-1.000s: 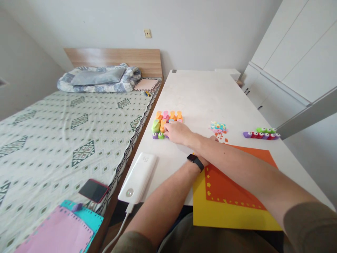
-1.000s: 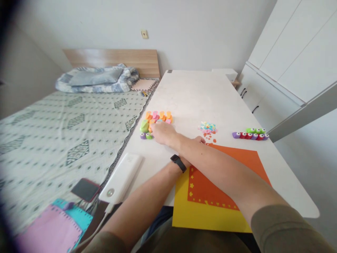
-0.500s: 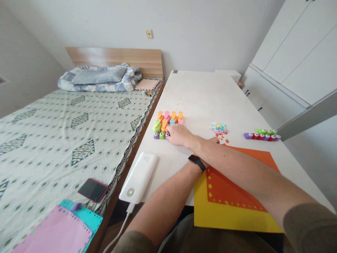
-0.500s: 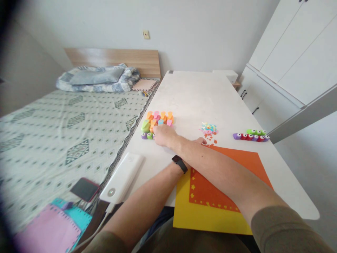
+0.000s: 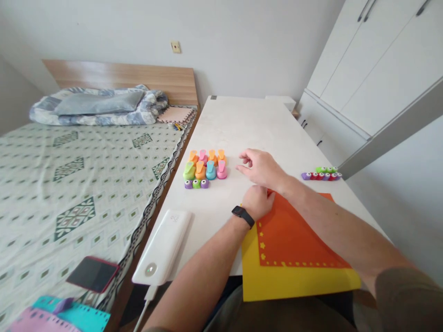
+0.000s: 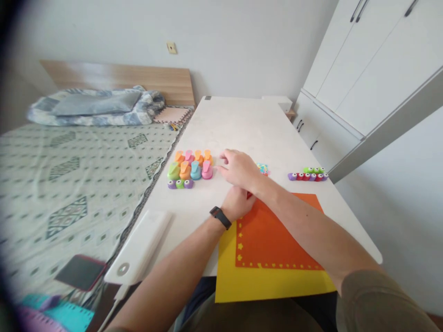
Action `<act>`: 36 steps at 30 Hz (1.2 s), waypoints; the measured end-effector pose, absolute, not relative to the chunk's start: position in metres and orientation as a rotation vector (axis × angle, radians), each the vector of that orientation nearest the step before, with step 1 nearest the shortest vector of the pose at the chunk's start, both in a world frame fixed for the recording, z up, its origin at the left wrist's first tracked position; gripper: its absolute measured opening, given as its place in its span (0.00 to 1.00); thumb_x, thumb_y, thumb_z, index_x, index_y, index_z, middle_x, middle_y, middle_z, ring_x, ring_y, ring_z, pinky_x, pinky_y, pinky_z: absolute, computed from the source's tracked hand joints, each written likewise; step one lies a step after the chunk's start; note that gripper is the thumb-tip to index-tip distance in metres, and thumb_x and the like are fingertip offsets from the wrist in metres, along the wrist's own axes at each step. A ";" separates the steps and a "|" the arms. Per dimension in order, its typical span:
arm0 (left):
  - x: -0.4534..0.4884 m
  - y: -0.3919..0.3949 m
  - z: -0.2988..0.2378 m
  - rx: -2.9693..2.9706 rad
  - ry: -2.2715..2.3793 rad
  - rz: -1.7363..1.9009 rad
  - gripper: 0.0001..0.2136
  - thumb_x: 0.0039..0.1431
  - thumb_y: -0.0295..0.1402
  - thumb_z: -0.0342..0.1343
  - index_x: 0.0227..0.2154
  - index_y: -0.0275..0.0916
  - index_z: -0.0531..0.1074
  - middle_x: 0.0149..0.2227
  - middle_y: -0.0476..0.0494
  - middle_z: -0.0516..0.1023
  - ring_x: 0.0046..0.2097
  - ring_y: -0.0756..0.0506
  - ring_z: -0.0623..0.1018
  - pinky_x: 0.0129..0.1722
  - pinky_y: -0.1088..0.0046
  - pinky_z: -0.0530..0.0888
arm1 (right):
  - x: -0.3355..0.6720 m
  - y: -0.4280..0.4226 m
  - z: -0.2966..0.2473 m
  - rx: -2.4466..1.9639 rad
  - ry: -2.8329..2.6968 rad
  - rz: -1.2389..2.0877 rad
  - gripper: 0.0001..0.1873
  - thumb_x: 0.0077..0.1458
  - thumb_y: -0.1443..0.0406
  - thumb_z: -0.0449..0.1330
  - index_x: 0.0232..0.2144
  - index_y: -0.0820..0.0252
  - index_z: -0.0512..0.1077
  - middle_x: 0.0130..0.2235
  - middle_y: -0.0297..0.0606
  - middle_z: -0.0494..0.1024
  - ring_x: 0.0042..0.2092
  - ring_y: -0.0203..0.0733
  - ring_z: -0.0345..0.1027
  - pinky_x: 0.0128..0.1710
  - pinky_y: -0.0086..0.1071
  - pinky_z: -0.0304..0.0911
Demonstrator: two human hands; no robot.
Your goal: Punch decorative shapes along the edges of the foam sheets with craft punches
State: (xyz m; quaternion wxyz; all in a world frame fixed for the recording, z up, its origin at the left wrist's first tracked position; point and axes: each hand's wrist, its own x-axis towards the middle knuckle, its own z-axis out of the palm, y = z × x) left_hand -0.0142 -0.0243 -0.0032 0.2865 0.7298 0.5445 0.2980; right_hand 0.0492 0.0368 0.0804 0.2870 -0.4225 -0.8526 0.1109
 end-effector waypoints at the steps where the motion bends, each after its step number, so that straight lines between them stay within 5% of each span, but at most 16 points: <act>1: -0.014 -0.024 -0.003 2.000 1.461 0.785 0.11 0.62 0.34 0.54 0.44 0.37 0.75 0.38 0.37 0.82 0.41 0.40 0.81 0.42 0.66 0.75 | 0.070 0.045 0.079 -1.190 -2.239 0.274 0.18 0.57 0.56 0.65 0.46 0.60 0.74 0.41 0.42 0.80 0.38 0.42 0.72 0.40 0.34 0.65; 12: -0.017 -0.023 -0.005 2.103 1.451 0.793 0.08 0.63 0.34 0.54 0.43 0.41 0.72 0.35 0.43 0.81 0.37 0.43 0.80 0.38 0.69 0.73 | 0.309 0.129 0.066 -2.266 -2.270 -0.019 0.21 0.54 0.58 0.65 0.47 0.65 0.80 0.48 0.51 0.82 0.47 0.51 0.75 0.42 0.37 0.64; 29: -0.018 -0.023 -0.005 2.057 1.442 0.822 0.07 0.63 0.34 0.54 0.42 0.41 0.72 0.35 0.45 0.81 0.35 0.45 0.79 0.38 0.70 0.72 | 0.343 0.119 0.039 -2.346 -2.276 0.036 0.11 0.52 0.61 0.66 0.36 0.58 0.84 0.38 0.46 0.84 0.39 0.48 0.75 0.34 0.37 0.59; 36: -0.018 -0.023 -0.002 2.030 1.448 0.834 0.07 0.63 0.34 0.55 0.42 0.41 0.72 0.35 0.45 0.81 0.36 0.45 0.79 0.37 0.71 0.71 | 0.303 0.096 0.060 -2.082 -2.046 -0.005 0.12 0.56 0.58 0.64 0.39 0.58 0.81 0.41 0.45 0.84 0.42 0.48 0.75 0.41 0.38 0.64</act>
